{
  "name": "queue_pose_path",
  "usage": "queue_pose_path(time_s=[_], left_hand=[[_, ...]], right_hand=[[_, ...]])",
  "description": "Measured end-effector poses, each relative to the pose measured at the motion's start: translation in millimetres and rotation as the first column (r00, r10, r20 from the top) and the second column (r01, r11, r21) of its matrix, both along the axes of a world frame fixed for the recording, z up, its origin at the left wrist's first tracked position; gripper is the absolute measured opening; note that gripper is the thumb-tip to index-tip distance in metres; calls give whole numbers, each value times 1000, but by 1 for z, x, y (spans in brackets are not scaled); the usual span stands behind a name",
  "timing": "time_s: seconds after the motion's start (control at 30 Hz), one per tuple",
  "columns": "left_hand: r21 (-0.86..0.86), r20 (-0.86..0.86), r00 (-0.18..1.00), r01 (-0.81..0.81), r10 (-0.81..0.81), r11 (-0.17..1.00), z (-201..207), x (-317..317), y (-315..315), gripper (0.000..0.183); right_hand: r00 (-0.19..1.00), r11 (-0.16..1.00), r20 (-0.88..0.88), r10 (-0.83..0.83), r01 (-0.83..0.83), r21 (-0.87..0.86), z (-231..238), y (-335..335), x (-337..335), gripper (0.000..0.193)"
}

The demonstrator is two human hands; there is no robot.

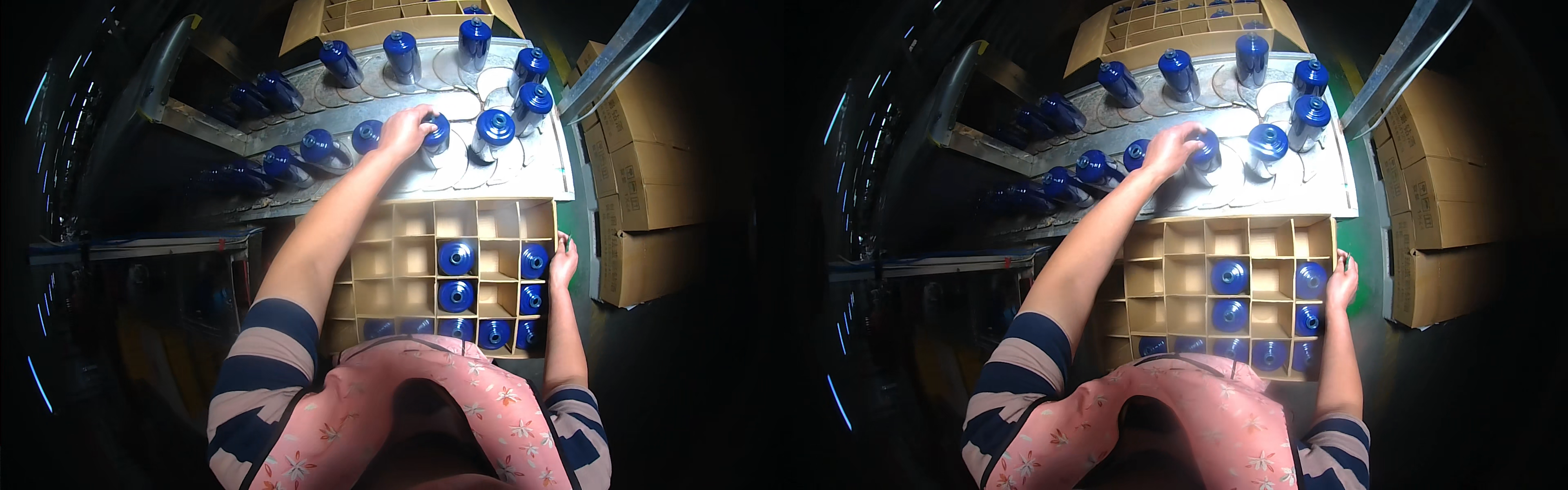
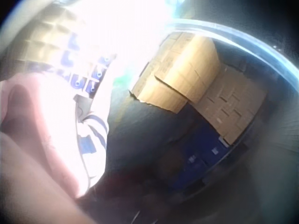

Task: The person places blue plastic bottles from a conveyor belt into a cardboard box with internal dividers. After filling the box, they close the flaps and move the completed box aside.

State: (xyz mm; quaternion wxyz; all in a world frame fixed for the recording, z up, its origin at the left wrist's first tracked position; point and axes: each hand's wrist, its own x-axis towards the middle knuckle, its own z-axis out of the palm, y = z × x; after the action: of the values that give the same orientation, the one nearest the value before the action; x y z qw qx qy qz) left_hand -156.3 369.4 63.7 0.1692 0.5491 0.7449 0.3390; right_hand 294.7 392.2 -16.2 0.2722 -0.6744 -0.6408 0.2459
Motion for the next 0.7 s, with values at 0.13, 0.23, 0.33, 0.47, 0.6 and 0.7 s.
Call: queue_pose_path(time_s=[0.13,0.23,0.33,0.47,0.6,0.7], left_hand=[[94,37,996,80,-84,992,-10,32,3,36],[254,125,992,-44,12,966,-6,53,-17,41],[379,236,971,-125,35,917,6,71,-70,43],[339,397,917,-188,41,922,-3,79,-180,37],[233,770,615,-521,172,821,-52,70,-311,34],[221,728,542,-766,420,604,-114,43,-424,32]], right_hand=[[1000,1000,-1,23,-23,-15,-11,-3,3,23],[993,1000,-116,8,-10,-10,-11,-10,9,24],[978,999,-206,-17,9,-43,-2,-22,16,25],[953,998,-297,58,-59,6,5,-31,14,24],[957,997,-278,79,-80,9,3,-36,21,23],[972,996,-220,86,-84,19,1,-40,29,25]])
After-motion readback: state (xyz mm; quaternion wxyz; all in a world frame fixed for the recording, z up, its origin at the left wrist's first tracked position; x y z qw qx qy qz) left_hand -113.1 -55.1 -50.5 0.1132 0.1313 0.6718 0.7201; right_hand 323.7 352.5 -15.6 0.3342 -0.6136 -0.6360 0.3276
